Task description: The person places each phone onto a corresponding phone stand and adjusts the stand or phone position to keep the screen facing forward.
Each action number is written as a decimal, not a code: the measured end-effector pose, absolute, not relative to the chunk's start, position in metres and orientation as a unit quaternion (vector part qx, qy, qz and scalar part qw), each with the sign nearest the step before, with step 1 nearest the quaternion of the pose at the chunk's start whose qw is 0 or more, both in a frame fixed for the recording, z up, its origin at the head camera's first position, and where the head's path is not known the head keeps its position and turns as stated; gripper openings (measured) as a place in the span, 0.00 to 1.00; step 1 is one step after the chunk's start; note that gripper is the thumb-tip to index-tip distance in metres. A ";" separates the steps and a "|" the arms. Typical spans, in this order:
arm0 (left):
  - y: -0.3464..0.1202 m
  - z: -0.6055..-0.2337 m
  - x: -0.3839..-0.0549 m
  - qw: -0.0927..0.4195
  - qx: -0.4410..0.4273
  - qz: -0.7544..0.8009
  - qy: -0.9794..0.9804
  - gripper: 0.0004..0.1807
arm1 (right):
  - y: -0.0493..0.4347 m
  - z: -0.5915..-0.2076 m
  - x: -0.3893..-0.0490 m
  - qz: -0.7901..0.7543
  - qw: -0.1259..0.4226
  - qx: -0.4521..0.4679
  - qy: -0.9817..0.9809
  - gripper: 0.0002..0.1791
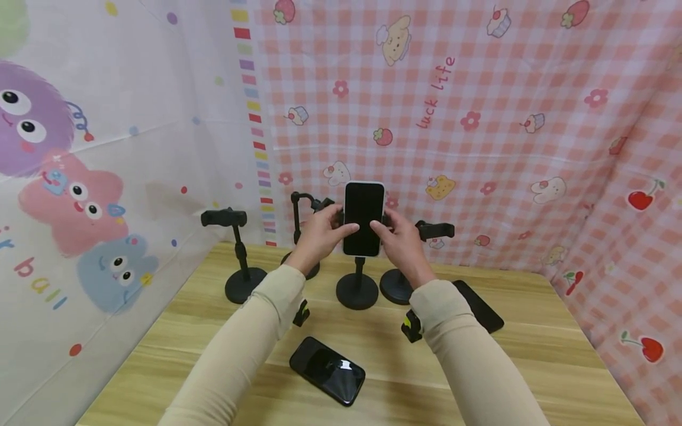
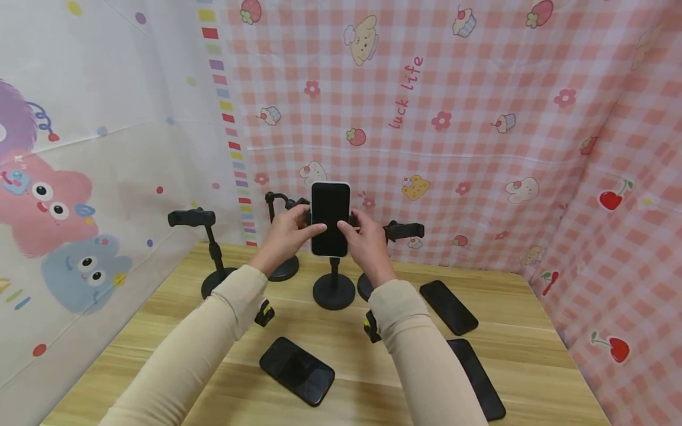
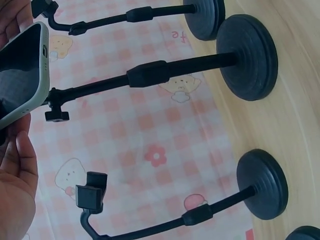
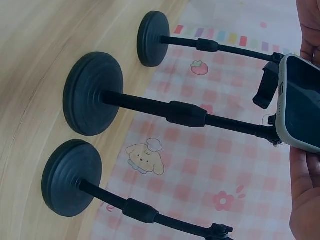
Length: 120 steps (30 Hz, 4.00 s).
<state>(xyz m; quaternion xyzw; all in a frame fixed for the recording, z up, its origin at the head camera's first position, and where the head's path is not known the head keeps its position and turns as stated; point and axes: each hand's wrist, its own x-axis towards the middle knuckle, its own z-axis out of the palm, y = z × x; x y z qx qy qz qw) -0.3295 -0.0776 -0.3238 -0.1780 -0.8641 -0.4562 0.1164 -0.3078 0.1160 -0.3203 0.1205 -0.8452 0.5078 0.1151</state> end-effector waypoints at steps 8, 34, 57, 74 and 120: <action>-0.079 -0.325 -0.333 0.131 -0.182 -0.449 -0.865 0.30 | 0.113 -0.321 -0.310 0.498 0.124 0.122 -0.850 0.22; -0.081 -0.326 -0.338 0.141 -0.202 -0.448 -0.859 0.23 | 0.110 -0.321 -0.313 0.509 0.120 0.100 -0.846 0.21; -0.083 -0.326 -0.336 0.124 -0.188 -0.442 -0.868 0.30 | 0.110 -0.318 -0.312 0.505 0.119 0.100 -0.849 0.19; -0.079 -0.329 -0.328 0.102 -0.164 -0.467 -0.863 0.33 | 0.114 -0.324 -0.308 0.500 0.125 0.091 -0.852 0.23; -0.091 -0.386 -0.315 0.110 -0.204 -0.463 -0.856 0.13 | 0.125 -0.391 -0.283 0.528 0.077 0.033 -0.845 0.17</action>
